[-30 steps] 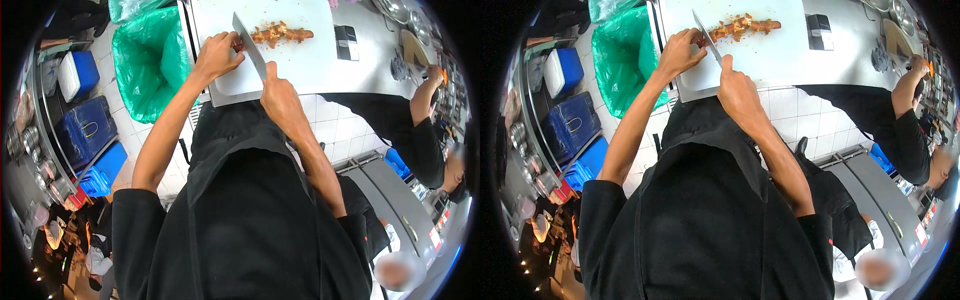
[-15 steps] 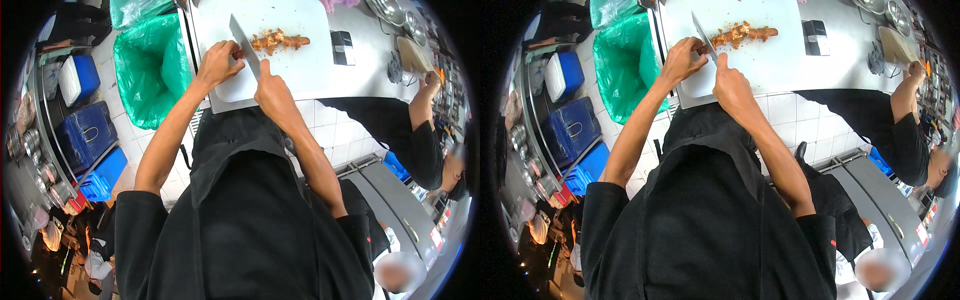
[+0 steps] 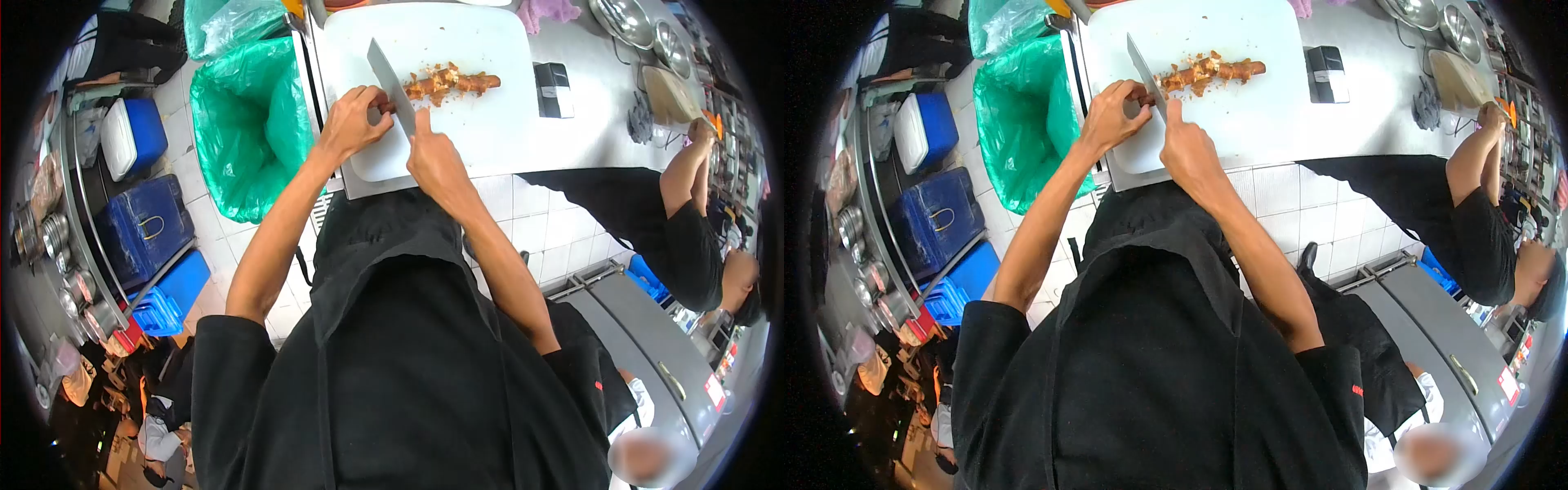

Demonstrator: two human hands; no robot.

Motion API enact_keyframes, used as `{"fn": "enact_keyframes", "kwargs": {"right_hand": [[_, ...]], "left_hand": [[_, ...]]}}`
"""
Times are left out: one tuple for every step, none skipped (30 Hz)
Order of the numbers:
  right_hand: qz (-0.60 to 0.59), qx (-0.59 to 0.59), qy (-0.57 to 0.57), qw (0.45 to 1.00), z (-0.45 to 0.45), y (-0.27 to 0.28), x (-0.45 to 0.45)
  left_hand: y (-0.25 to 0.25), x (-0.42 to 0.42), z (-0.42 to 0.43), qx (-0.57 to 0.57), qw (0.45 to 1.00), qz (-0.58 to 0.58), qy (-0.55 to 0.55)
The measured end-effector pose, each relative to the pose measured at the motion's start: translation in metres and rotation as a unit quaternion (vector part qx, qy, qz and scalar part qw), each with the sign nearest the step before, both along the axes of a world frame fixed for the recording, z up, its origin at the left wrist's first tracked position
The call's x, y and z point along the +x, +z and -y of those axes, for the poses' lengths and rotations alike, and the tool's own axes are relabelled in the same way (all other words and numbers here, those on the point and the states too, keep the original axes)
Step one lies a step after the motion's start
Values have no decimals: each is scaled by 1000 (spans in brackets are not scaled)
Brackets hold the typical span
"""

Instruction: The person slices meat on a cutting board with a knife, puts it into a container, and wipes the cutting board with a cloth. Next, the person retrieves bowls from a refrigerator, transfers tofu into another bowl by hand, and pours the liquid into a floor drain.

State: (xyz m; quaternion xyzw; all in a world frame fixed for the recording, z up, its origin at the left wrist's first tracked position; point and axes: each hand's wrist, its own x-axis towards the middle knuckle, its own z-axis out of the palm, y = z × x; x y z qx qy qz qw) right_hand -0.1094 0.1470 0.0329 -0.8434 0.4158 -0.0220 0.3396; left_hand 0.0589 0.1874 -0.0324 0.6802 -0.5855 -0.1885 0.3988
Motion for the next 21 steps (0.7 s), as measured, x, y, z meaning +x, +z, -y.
{"fn": "enact_keyframes", "kwargs": {"right_hand": [[-13,14,-2,1000,-5,4,-7],[-26,28,-4,999,-8,4,-10],[-25,27,-3,999,-8,-1,-8],[-19,21,-4,1000,-11,-6,-8],[-13,16,-8,1000,-14,-10,-9],[-12,13,-9,1000,-15,-12,-11],[4,6,-8,1000,-15,-14,-13],[21,-4,-5,1000,-13,-15,-15],[25,-12,-7,1000,-11,-16,-15],[22,-6,-9,1000,-10,-18,-16],[18,4,-13,1000,-12,-19,-16],[23,0,-18,1000,-13,-19,-16],[27,-5,-8,1000,-13,-18,-17],[29,-9,1,1000,-13,-17,-17],[30,-12,-3,999,-14,-20,-18],[51,-25,-2,998,-15,-25,-19],[72,-38,0,997,-15,-28,-20],[71,-44,0,997,-15,-30,-18],[58,-70,18,996,-14,-31,-13],[42,-89,44,994,-18,-28,-16],[40,-75,57,995,-32,-20,-24]], "left_hand": [[1,0,-2,6,1000,-18,6],[1,0,-3,6,1000,-18,7],[2,0,-2,1,1000,-10,7],[3,-1,-5,-2,1000,-4,6],[5,-2,-8,-1,1000,-5,6],[7,-3,-10,-9,1000,-2,16],[10,-3,-11,-18,1000,1,22],[14,-4,-13,-24,1000,4,19],[19,-5,-15,-70,994,42,70],[24,-5,-18,-112,983,80,121],[28,-5,-22,-116,983,84,117],[36,-4,-25,-73,986,20,145],[50,-3,-22,-29,984,-45,173],[62,-1,-7,-142,978,-2,150],[80,-3,15,-218,968,-30,121],[115,-6,37,-264,962,-14,77],[134,-7,65,-317,949,1,11],[148,-15,89,-352,934,29,-48],[110,-19,109,-273,954,83,-87],[68,-17,122,-192,965,135,-120],[36,-19,113,-95,966,181,-157]]}}
